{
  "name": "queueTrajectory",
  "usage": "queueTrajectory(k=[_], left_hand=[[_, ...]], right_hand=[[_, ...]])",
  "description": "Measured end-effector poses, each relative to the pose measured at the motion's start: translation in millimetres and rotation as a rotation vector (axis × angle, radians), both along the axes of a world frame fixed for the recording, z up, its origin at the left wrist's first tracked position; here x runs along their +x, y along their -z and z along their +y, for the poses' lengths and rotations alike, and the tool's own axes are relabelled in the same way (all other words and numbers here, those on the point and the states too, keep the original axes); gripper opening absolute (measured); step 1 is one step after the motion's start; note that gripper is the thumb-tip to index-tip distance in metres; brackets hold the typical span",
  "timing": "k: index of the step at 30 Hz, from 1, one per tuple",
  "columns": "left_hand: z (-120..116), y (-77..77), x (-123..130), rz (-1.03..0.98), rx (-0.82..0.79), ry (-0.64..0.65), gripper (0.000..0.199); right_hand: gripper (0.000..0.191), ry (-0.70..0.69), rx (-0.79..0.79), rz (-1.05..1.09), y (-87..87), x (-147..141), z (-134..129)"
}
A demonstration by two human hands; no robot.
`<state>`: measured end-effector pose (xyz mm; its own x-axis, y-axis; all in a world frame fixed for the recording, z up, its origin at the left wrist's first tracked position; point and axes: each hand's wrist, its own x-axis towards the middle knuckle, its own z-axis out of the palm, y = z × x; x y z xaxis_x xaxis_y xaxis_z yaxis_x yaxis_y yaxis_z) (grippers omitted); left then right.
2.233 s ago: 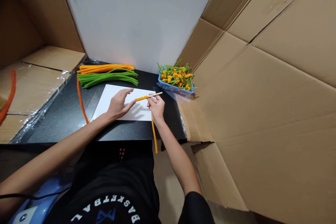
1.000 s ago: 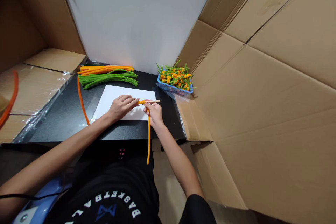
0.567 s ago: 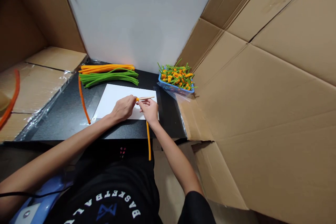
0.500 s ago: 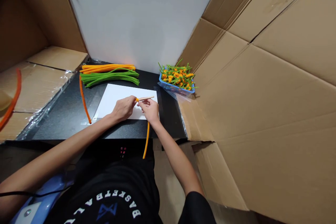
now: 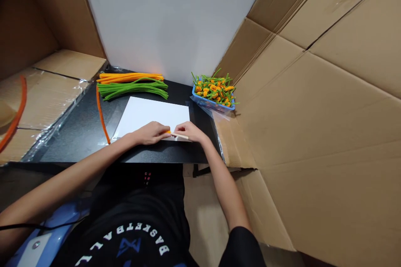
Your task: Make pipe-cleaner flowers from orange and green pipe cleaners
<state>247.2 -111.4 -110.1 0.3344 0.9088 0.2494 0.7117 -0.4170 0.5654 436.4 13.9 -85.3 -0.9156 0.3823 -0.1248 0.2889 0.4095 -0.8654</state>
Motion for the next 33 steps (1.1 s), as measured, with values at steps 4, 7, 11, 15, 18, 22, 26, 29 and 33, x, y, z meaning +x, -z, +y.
queueTrajectory(k=[4,7,11,15,18,22,26,29,33], left_hand=[[-0.2,2.7,12.4,0.327,0.02,0.082,0.025],[2.9,4.6,15.6,0.467,0.0,-0.018,0.025],[6.0,6.1,13.3,0.518,-0.065,-0.21,0.025],[6.8,6.2,12.4,0.448,-0.131,-0.331,0.027],[8.3,6.9,10.4,0.314,-0.136,-0.416,0.03],[10.9,9.2,5.8,0.096,-0.128,-0.388,0.029],[10.7,8.6,3.3,-0.134,-0.104,-0.277,0.037],[9.0,4.9,0.1,-0.199,-0.084,-0.218,0.047],[9.2,2.1,-12.3,-0.076,-0.061,-0.175,0.054]], right_hand=[[0.041,-0.096,-0.099,-0.21,-16.5,5.6,7.1],[0.038,0.051,-0.026,-0.193,-28.2,4.9,-2.8],[0.025,0.179,0.148,-0.151,-35.1,-0.9,-24.2],[0.024,0.269,0.258,-0.044,-23.4,-7.2,-40.8],[0.029,0.371,0.169,0.064,-7.2,-7.5,-45.5],[0.035,0.444,0.154,0.123,9.4,-4.6,-39.8],[0.04,0.401,0.035,0.063,15.1,-6.9,-26.2],[0.042,0.373,-0.102,-0.004,12.8,-13.1,-15.1],[0.032,0.235,-0.075,-0.059,1.8,-24.1,0.4]])
